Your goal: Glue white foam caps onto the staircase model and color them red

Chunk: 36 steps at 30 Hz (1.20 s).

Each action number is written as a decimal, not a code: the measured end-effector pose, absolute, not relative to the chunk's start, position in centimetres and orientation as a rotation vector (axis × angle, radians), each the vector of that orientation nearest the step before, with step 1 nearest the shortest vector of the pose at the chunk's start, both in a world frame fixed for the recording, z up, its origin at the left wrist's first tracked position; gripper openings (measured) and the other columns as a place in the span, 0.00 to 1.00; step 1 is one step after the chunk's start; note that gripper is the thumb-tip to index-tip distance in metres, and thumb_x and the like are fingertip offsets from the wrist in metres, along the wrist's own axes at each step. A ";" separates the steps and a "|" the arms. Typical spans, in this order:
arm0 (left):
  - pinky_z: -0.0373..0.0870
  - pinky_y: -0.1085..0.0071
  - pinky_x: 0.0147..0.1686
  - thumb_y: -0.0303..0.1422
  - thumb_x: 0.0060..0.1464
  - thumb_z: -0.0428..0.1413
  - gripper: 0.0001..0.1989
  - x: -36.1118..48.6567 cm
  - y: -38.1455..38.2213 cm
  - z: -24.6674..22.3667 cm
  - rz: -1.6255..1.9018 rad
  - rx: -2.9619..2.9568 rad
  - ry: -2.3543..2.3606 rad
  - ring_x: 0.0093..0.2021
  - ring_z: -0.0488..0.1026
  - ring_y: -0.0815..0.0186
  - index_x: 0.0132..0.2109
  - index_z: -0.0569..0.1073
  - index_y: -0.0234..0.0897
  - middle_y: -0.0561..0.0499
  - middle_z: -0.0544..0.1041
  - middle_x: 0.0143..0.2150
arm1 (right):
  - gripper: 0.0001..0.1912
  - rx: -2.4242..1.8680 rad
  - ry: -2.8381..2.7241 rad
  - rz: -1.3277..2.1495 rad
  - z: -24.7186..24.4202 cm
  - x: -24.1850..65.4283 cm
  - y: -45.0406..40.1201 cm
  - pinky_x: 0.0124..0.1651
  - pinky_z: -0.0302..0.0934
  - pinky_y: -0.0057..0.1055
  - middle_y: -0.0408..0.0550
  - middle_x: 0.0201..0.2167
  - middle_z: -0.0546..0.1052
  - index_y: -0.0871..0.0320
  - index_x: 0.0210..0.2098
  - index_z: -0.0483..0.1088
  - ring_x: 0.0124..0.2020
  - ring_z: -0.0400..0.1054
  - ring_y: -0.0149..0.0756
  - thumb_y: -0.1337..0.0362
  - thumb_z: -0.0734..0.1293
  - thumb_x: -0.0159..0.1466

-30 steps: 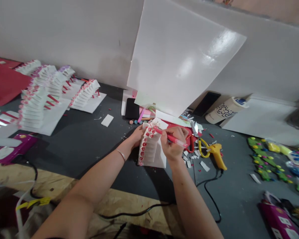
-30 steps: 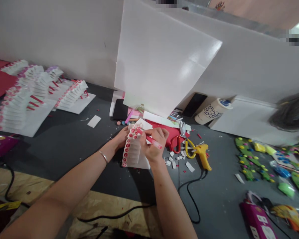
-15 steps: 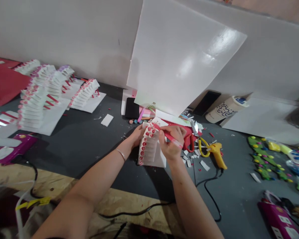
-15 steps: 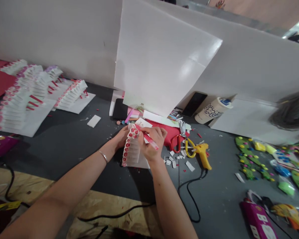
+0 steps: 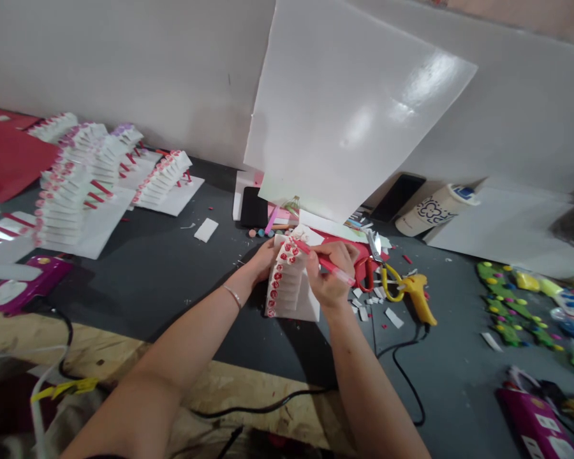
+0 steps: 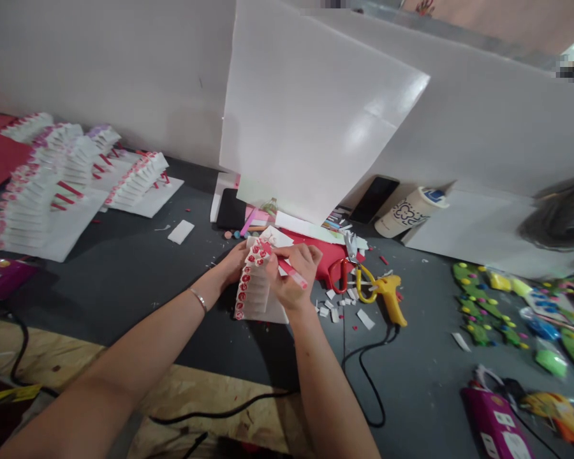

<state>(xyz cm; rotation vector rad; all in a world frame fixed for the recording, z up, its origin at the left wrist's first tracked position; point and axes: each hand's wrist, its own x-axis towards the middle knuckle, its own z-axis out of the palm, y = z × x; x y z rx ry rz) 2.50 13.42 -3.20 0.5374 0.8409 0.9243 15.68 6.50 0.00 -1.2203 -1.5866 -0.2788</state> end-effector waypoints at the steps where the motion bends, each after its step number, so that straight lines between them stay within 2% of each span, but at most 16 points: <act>1: 0.75 0.70 0.33 0.26 0.34 0.73 0.16 2.5 13.4 -3.2 0.923 0.542 0.845 0.25 0.75 0.66 0.31 0.77 0.33 0.51 0.80 0.25 | 0.07 -1.218 -1.580 -0.273 0.0 15.7 6.5 0.49 0.55 0.42 0.42 0.27 0.78 0.54 0.32 0.71 0.31 0.70 0.37 0.64 0.65 0.67; 6: 0.74 0.69 0.33 0.31 0.34 0.74 0.17 2.3 13.4 -3.3 0.908 0.571 0.825 0.26 0.76 0.65 0.33 0.77 0.33 0.49 0.81 0.28 | 0.05 -1.200 -1.609 -0.276 0.3 15.4 6.4 0.49 0.54 0.41 0.43 0.31 0.80 0.54 0.36 0.73 0.33 0.71 0.37 0.64 0.65 0.68; 10: 0.73 0.70 0.31 0.30 0.30 0.75 0.20 2.4 13.4 -3.5 0.923 0.583 0.844 0.25 0.75 0.66 0.31 0.76 0.33 0.50 0.80 0.26 | 0.08 -1.188 -1.592 -0.278 0.4 15.4 6.4 0.48 0.54 0.41 0.41 0.26 0.77 0.54 0.31 0.71 0.30 0.69 0.36 0.64 0.65 0.68; 12: 0.73 0.71 0.30 0.31 0.29 0.75 0.20 2.5 13.5 -3.6 0.936 0.578 0.835 0.25 0.75 0.66 0.31 0.77 0.33 0.50 0.80 0.26 | 0.08 -1.187 -1.593 -0.271 0.4 15.5 6.4 0.47 0.54 0.41 0.41 0.27 0.77 0.54 0.32 0.71 0.30 0.69 0.36 0.64 0.65 0.68; 15: 0.73 0.70 0.31 0.31 0.32 0.75 0.18 2.5 13.5 -3.5 0.924 0.575 0.811 0.25 0.75 0.66 0.32 0.77 0.33 0.50 0.80 0.26 | 0.05 -1.194 -1.602 -0.269 0.4 15.5 6.4 0.48 0.54 0.41 0.43 0.30 0.79 0.54 0.35 0.73 0.32 0.71 0.37 0.64 0.65 0.68; 20: 0.75 0.67 0.35 0.28 0.34 0.73 0.16 2.5 13.5 -3.6 0.912 0.554 0.825 0.28 0.77 0.63 0.33 0.78 0.33 0.48 0.82 0.30 | 0.08 -1.184 -1.576 -0.265 0.4 15.5 6.4 0.47 0.54 0.41 0.41 0.26 0.78 0.54 0.31 0.70 0.30 0.69 0.36 0.65 0.65 0.68; 24: 0.74 0.68 0.33 0.29 0.33 0.74 0.17 2.4 13.4 -3.6 0.924 0.565 0.824 0.27 0.76 0.64 0.33 0.78 0.33 0.49 0.81 0.29 | 0.05 -1.192 -1.608 -0.290 0.4 15.4 6.4 0.48 0.55 0.41 0.42 0.30 0.80 0.54 0.36 0.72 0.32 0.71 0.36 0.64 0.66 0.68; 29: 0.75 0.67 0.34 0.27 0.34 0.74 0.16 2.6 13.5 -3.3 0.927 0.542 0.872 0.27 0.76 0.64 0.33 0.78 0.33 0.49 0.81 0.27 | 0.10 -1.179 -1.583 -0.291 0.5 15.6 6.4 0.47 0.53 0.41 0.39 0.24 0.76 0.54 0.29 0.69 0.28 0.68 0.35 0.63 0.65 0.69; 36: 0.75 0.67 0.36 0.26 0.35 0.73 0.15 2.5 13.3 -3.1 0.930 0.532 0.832 0.27 0.76 0.64 0.32 0.77 0.33 0.50 0.80 0.27 | 0.07 -1.190 -1.586 -0.352 0.4 15.4 6.4 0.47 0.54 0.41 0.39 0.26 0.77 0.53 0.31 0.69 0.28 0.69 0.35 0.65 0.65 0.68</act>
